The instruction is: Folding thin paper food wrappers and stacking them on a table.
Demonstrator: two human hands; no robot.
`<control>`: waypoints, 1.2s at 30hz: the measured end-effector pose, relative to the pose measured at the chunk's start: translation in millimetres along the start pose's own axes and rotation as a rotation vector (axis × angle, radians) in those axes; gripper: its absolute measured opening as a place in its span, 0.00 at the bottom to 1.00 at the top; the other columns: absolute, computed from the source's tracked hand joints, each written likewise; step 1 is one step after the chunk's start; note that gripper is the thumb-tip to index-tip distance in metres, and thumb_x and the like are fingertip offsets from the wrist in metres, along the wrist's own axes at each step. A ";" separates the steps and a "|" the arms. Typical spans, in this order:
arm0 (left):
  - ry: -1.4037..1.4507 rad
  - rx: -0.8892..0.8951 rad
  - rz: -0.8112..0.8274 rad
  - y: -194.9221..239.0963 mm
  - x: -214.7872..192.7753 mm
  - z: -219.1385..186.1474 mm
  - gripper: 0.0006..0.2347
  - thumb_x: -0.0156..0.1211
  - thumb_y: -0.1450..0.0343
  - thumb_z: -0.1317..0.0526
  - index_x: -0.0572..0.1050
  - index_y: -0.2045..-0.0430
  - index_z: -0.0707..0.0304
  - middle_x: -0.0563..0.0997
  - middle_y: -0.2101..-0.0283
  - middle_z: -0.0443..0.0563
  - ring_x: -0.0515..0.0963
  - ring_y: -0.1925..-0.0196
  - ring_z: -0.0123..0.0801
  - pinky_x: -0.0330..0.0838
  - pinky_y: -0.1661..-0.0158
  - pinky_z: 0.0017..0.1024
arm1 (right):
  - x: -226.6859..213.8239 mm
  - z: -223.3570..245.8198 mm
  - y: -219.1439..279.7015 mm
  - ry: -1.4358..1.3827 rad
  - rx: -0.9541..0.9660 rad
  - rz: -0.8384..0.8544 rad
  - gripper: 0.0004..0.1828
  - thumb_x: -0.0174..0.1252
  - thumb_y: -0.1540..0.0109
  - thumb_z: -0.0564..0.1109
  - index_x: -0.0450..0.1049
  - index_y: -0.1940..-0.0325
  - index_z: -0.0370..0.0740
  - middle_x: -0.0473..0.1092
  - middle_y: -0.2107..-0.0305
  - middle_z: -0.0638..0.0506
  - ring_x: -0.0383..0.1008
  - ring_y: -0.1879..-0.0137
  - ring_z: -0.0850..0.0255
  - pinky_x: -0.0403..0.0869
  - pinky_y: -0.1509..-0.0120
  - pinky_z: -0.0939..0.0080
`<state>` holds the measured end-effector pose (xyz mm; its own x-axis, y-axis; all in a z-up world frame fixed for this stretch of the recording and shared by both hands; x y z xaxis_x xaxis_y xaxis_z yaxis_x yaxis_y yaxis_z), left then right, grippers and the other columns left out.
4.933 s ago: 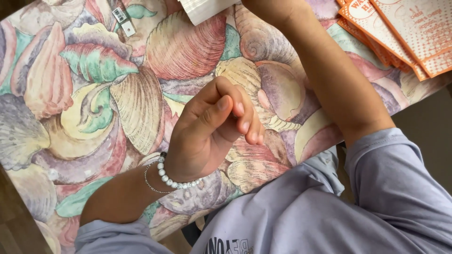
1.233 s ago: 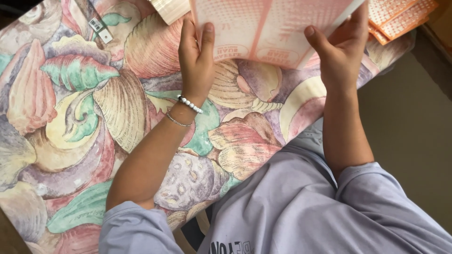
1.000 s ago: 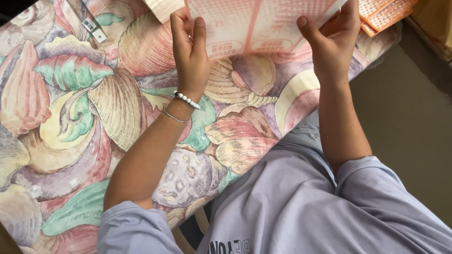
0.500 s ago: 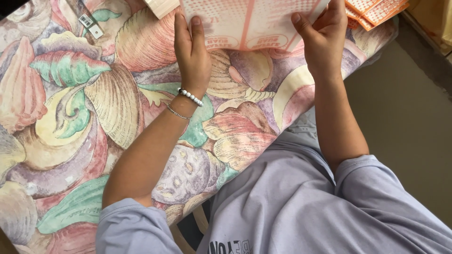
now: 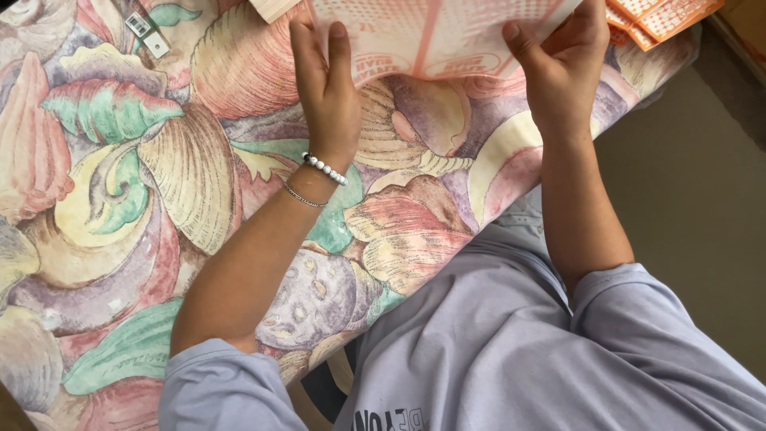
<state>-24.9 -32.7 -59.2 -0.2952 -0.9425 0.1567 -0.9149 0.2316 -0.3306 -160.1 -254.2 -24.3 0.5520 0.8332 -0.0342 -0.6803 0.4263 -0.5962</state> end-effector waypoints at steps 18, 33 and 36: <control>0.004 0.092 -0.003 -2.3 6.3 -20.6 0.09 0.46 0.21 0.54 0.66 0.64 0.58 0.71 0.63 0.44 0.72 0.58 0.23 0.71 0.53 0.25 | -2.6 -17.3 4.4 -0.013 0.051 -0.044 0.20 0.72 0.32 0.36 0.65 0.47 0.39 0.70 0.58 0.49 0.71 0.52 0.60 0.72 0.50 0.61; -0.091 0.045 -0.048 0.9 4.9 2.8 0.18 0.47 0.22 0.50 0.68 0.50 0.69 0.79 0.56 0.55 0.80 0.48 0.35 0.77 0.43 0.31 | -0.3 -15.7 6.3 0.050 0.085 -0.036 0.21 0.71 0.30 0.34 0.65 0.42 0.37 0.68 0.58 0.49 0.65 0.53 0.62 0.67 0.49 0.60; -0.105 0.071 -0.041 0.3 7.1 -6.7 0.14 0.46 0.22 0.50 0.69 0.62 0.63 0.74 0.64 0.48 0.76 0.58 0.28 0.73 0.54 0.27 | 3.0 -11.4 4.8 -0.011 0.048 -0.009 0.21 0.69 0.30 0.32 0.64 0.41 0.37 0.72 0.49 0.43 0.74 0.42 0.54 0.76 0.37 0.55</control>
<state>-29.2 -37.7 -52.0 -0.2245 -0.9717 0.0741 -0.9027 0.1788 -0.3913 -156.3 -253.7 -36.4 0.5529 0.8330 -0.0205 -0.6979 0.4495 -0.5576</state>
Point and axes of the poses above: each hand's wrist, its own y-axis away from the middle knuckle, its own x-axis out of the palm, z = x × y, the point moved 2 cm from there along -y, towards the middle knuckle
